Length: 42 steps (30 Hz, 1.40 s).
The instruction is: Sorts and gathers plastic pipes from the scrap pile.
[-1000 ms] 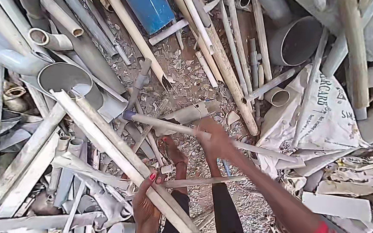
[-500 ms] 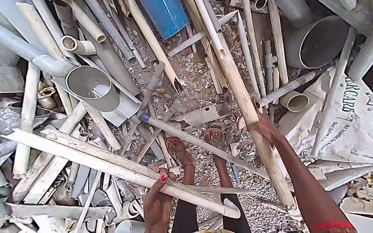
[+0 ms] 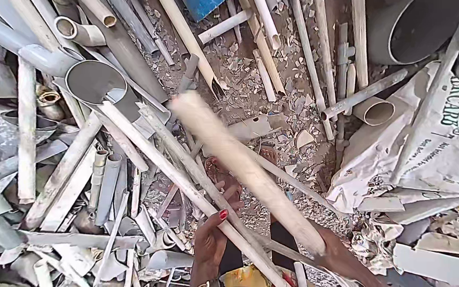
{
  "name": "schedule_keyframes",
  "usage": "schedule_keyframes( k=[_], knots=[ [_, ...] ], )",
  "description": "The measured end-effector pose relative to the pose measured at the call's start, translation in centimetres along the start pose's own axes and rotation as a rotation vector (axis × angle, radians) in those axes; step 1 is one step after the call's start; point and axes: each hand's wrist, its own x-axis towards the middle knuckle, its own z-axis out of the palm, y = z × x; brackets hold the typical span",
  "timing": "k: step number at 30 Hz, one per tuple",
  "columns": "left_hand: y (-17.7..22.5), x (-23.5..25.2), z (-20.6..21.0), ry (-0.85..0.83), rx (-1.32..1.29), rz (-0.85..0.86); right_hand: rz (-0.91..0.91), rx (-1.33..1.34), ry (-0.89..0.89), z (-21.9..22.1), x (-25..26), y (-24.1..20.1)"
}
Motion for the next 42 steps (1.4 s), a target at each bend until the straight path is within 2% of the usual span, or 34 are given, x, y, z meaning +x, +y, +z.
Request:
schedule_keyframes(
  k=[2, 6, 9, 11, 14, 16, 17, 21, 24, 26, 28, 32, 36, 40, 42],
  knots=[
    [-0.1, -0.4, 1.1, 0.099, 0.016, 0.009, -0.167, -0.194, 0.064, 1.3, 2.5, -2.9],
    [0.1, -0.8, 1.5, 0.214, 0.011, 0.087, -0.260, -0.434, 0.157, 3.3, 4.6, -8.7],
    [0.4, -0.7, 1.1, 0.279, -0.061, 0.131, -0.403, -0.625, 0.211, 4.5, 4.7, -9.2],
    [0.5, -0.5, 1.3, 0.302, -0.093, 0.161, -0.431, -0.593, 0.124, 4.2, 4.8, -9.0],
    [0.9, 0.3, 0.9, 0.346, -0.167, 0.213, -0.420, -0.274, -0.130, 2.7, 6.3, -8.5],
    [1.5, 0.6, 0.4, 0.383, -0.163, 0.235, -0.338, -0.152, -0.236, 1.4, 9.0, -8.8],
    [1.8, 0.6, 0.1, 0.403, -0.161, 0.237, -0.278, -0.197, -0.193, 0.5, 10.6, -9.6],
    [2.2, 0.7, -1.5, 0.424, -0.247, 0.240, -0.094, -0.594, 0.316, -4.2, 21.6, -14.6],
    [1.8, 0.5, -1.9, 0.460, -0.276, 0.213, -0.077, -0.631, 0.665, -7.9, 31.3, -17.5],
    [1.6, 0.5, -2.1, 0.478, -0.300, 0.190, -0.068, -0.608, 0.776, -8.7, 36.2, -19.5],
    [1.5, 0.5, -2.1, 0.508, -0.301, 0.193, -0.021, -0.575, 0.773, -8.0, 38.5, -20.9],
    [2.4, 1.0, -1.6, 0.589, -0.258, 0.163, -0.044, -0.503, 0.693, -7.8, 35.6, -22.3],
    [4.1, 1.6, -1.5, 0.624, -0.259, 0.241, -0.194, -0.556, 0.745, -10.2, 30.4, -22.9],
    [6.4, 2.4, -1.0, 0.658, -0.267, 0.290, -0.156, -0.651, 0.703, -8.5, 22.5, -23.7],
    [7.2, 2.8, -1.1, 0.596, -0.307, 0.327, -0.140, -0.677, 0.713, -7.4, 18.9, -23.8]
  ],
)
